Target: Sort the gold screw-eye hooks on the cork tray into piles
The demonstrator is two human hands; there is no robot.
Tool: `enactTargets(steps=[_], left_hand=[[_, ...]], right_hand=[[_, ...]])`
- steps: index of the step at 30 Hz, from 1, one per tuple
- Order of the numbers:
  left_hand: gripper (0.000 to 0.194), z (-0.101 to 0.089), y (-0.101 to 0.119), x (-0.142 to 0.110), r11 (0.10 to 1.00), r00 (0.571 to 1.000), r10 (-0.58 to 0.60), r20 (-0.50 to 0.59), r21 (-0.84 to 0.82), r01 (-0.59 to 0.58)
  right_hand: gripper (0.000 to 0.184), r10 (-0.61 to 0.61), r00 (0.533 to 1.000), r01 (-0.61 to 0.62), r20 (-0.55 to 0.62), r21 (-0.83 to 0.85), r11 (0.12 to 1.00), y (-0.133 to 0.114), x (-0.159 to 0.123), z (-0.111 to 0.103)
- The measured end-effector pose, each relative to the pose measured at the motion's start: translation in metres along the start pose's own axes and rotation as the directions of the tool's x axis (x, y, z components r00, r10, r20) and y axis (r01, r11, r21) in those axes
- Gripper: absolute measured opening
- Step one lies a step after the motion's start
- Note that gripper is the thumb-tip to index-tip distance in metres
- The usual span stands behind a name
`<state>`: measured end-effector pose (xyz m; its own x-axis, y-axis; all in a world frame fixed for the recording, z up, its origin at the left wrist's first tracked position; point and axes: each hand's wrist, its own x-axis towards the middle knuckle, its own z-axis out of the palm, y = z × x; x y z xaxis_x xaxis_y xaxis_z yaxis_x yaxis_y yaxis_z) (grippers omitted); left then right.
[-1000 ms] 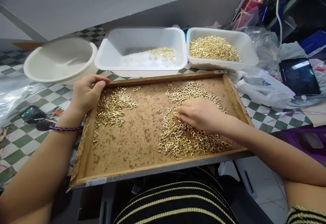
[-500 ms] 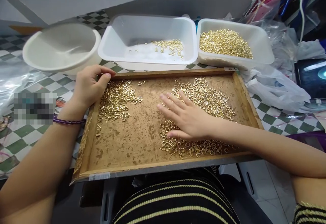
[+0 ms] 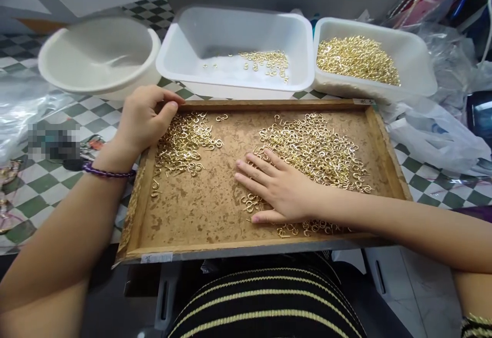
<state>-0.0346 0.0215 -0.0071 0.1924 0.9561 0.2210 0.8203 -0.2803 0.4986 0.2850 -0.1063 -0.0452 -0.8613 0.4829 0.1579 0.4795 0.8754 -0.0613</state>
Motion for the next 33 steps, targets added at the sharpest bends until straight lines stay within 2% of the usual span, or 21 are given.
enactTargets(steps=[4,6,8,10,12,16,20,23,28,33], left_hand=[[0.023,-0.001,0.003,0.0,1.0,1.0,-0.002,0.01,0.015,0.002],[0.024,-0.001,0.004,0.0,0.999,1.0,-0.012,0.021,0.03,0.012],[0.024,-0.002,0.005,0.001,0.999,0.999,-0.018,0.032,0.038,0.017],[0.024,-0.002,0.006,0.001,0.999,0.999,-0.014,0.034,0.037,0.012],[0.024,-0.001,0.005,0.001,0.999,1.0,-0.003,0.028,0.037,0.002],[0.023,-0.001,0.003,0.001,0.999,1.0,0.002,0.027,0.044,-0.003],[0.023,-0.001,0.004,0.001,0.999,0.999,0.002,0.043,0.044,-0.004],[0.025,-0.002,0.006,0.001,0.998,0.999,0.013,0.051,0.053,-0.016],[0.025,-0.004,0.006,0.001,0.998,0.996,0.037,0.086,0.055,-0.042],[0.024,-0.004,0.003,0.0,0.997,0.994,0.059,0.092,0.034,-0.062]], right_hand=[[0.1,0.094,0.995,-0.093,-0.038,0.048,0.995,0.009,-0.001,-0.009],[0.094,0.111,0.991,-0.107,-0.073,0.057,0.993,0.014,-0.004,-0.016],[0.074,0.083,0.986,-0.071,-0.146,0.082,0.994,0.017,-0.007,-0.022],[0.041,0.036,0.975,-0.013,-0.221,0.103,0.995,0.018,-0.008,-0.027],[0.022,-0.004,0.975,0.023,-0.222,0.082,0.996,0.018,-0.006,-0.03],[0.03,-0.034,0.996,0.034,-0.08,0.007,0.999,0.015,0.0,-0.035],[0.02,-0.035,0.999,0.034,-0.037,-0.025,0.999,0.012,0.007,-0.035],[0.016,-0.04,0.998,0.038,-0.045,-0.039,0.998,0.011,0.013,-0.033],[0.023,-0.006,0.994,0.011,-0.108,0.047,0.999,0.009,0.022,-0.033],[0.024,-0.043,0.997,0.044,-0.069,0.011,0.999,0.006,0.029,-0.033]])
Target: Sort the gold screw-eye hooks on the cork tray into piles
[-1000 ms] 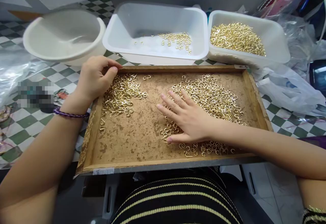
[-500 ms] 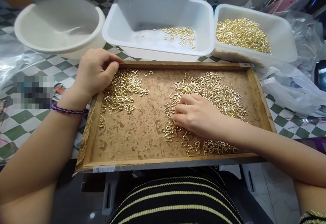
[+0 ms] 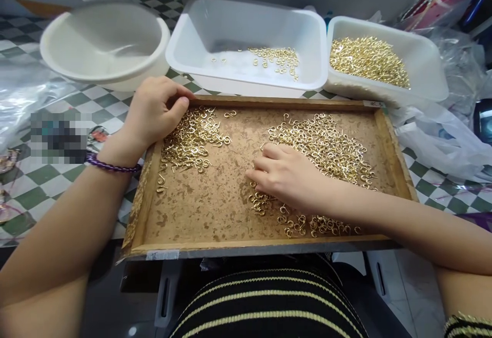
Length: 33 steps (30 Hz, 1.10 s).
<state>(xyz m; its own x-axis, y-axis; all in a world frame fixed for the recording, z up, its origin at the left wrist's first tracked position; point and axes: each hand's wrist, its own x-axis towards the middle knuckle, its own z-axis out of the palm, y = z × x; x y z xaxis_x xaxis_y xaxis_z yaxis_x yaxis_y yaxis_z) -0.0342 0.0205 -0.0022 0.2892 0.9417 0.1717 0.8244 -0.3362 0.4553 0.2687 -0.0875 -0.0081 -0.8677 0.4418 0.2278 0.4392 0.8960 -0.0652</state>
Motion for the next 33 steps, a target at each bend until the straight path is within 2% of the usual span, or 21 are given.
enactTargets(steps=[10,17,22,24,26,27,29,31,33], left_hand=[[0.023,0.003,-0.005,0.001,0.999,0.999,0.048,-0.01,0.024,-0.048],[0.023,0.006,-0.01,0.002,0.996,0.997,0.078,-0.028,0.05,-0.076],[0.023,0.01,-0.014,0.002,0.993,0.994,0.098,-0.051,0.073,-0.094],[0.024,0.011,-0.014,0.002,0.993,0.994,0.099,-0.054,0.071,-0.095],[0.024,0.011,-0.013,0.003,0.994,0.995,0.088,-0.046,0.073,-0.084],[0.024,0.011,-0.013,0.003,0.994,0.996,0.081,-0.04,0.076,-0.077],[0.024,0.01,-0.011,0.003,0.995,0.997,0.068,-0.03,0.082,-0.065],[0.023,0.009,-0.011,0.003,0.995,0.998,0.061,-0.026,0.083,-0.059],[0.023,0.009,-0.011,0.003,0.995,0.998,0.062,-0.022,0.084,-0.06]], right_hand=[[0.018,0.031,0.991,-0.04,0.13,0.063,0.997,0.003,0.0,-0.002],[0.019,0.036,0.95,-0.089,0.309,0.159,0.983,0.001,0.015,-0.011],[0.018,0.09,0.945,-0.186,0.314,0.291,0.939,0.002,0.015,-0.012],[0.015,0.118,0.953,-0.214,0.279,0.342,0.915,0.011,0.015,-0.018],[0.019,0.211,0.961,-0.26,0.179,0.318,0.912,0.027,0.017,-0.032],[0.022,0.286,0.954,-0.3,0.088,0.26,0.918,0.037,0.018,-0.041],[0.028,0.404,0.902,-0.398,-0.152,0.068,0.915,0.053,0.021,-0.058],[0.037,0.368,0.864,-0.434,-0.344,-0.137,0.891,0.06,0.022,-0.068],[0.04,0.22,0.905,-0.309,-0.364,-0.206,0.928,0.055,0.02,-0.066]])
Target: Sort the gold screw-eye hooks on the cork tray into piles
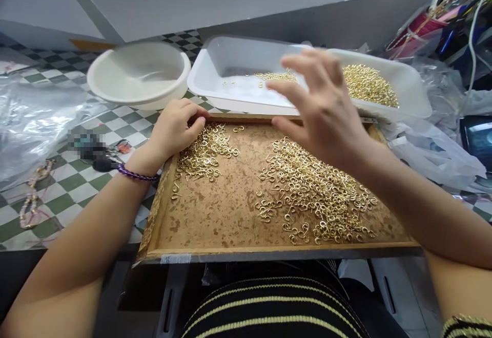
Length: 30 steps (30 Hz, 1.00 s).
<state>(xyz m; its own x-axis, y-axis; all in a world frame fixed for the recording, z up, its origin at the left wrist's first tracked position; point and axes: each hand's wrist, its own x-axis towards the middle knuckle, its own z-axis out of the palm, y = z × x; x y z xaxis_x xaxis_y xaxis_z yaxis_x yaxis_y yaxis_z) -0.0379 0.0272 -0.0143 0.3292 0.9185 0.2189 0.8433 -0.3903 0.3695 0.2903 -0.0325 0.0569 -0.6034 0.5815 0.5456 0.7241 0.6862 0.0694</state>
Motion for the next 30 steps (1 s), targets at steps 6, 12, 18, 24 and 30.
enactTargets(steps=[6,12,18,24,30], left_hand=[[0.024,0.001,-0.002,-0.001,1.0,1.0,0.023,-0.018,-0.018,-0.023],[0.025,0.005,-0.006,-0.001,0.998,0.998,0.044,-0.041,-0.04,-0.046],[0.024,0.004,-0.004,0.0,0.999,0.999,0.028,-0.031,-0.036,-0.029],[0.024,0.001,-0.002,-0.001,0.999,0.999,0.03,-0.017,-0.021,-0.031],[0.024,0.003,-0.004,-0.001,0.998,0.998,0.045,-0.042,-0.045,-0.047]], right_hand=[[0.031,-0.508,0.803,0.352,0.31,0.441,0.826,-0.051,-0.038,0.029],[0.017,-0.462,0.747,0.188,0.477,0.515,0.836,-0.062,-0.051,0.043],[0.02,-0.315,0.866,0.016,0.389,0.608,0.794,-0.036,-0.027,0.028],[0.031,0.185,0.978,-0.197,0.093,0.141,0.97,-0.007,0.003,-0.003],[0.028,-0.286,0.864,0.154,0.415,0.323,0.934,-0.013,-0.034,0.033]])
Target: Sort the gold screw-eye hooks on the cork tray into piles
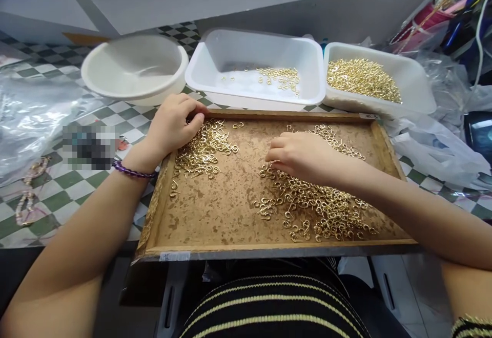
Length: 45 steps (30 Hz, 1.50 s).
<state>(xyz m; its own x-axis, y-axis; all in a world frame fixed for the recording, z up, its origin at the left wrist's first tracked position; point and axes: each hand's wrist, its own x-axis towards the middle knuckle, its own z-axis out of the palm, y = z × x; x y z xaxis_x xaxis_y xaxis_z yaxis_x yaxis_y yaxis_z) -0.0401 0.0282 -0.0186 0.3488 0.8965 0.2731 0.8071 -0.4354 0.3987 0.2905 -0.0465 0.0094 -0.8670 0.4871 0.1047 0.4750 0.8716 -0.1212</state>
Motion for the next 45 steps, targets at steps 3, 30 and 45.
enactTargets(steps=[3,30,45], left_hand=[[0.025,-0.001,0.001,0.0,1.0,1.0,-0.004,0.011,0.003,0.004],[0.024,0.001,-0.001,0.0,1.0,1.0,0.001,0.007,-0.005,-0.001],[0.023,0.001,-0.002,0.001,1.0,1.0,0.004,0.003,0.024,-0.004]], right_hand=[[0.022,-0.017,0.997,0.017,0.072,0.011,1.0,0.001,-0.003,0.014],[0.032,0.001,0.989,0.008,0.146,-0.057,0.998,-0.011,-0.017,0.013],[0.025,0.229,0.916,-0.24,-0.328,0.008,0.971,0.012,0.006,-0.015]])
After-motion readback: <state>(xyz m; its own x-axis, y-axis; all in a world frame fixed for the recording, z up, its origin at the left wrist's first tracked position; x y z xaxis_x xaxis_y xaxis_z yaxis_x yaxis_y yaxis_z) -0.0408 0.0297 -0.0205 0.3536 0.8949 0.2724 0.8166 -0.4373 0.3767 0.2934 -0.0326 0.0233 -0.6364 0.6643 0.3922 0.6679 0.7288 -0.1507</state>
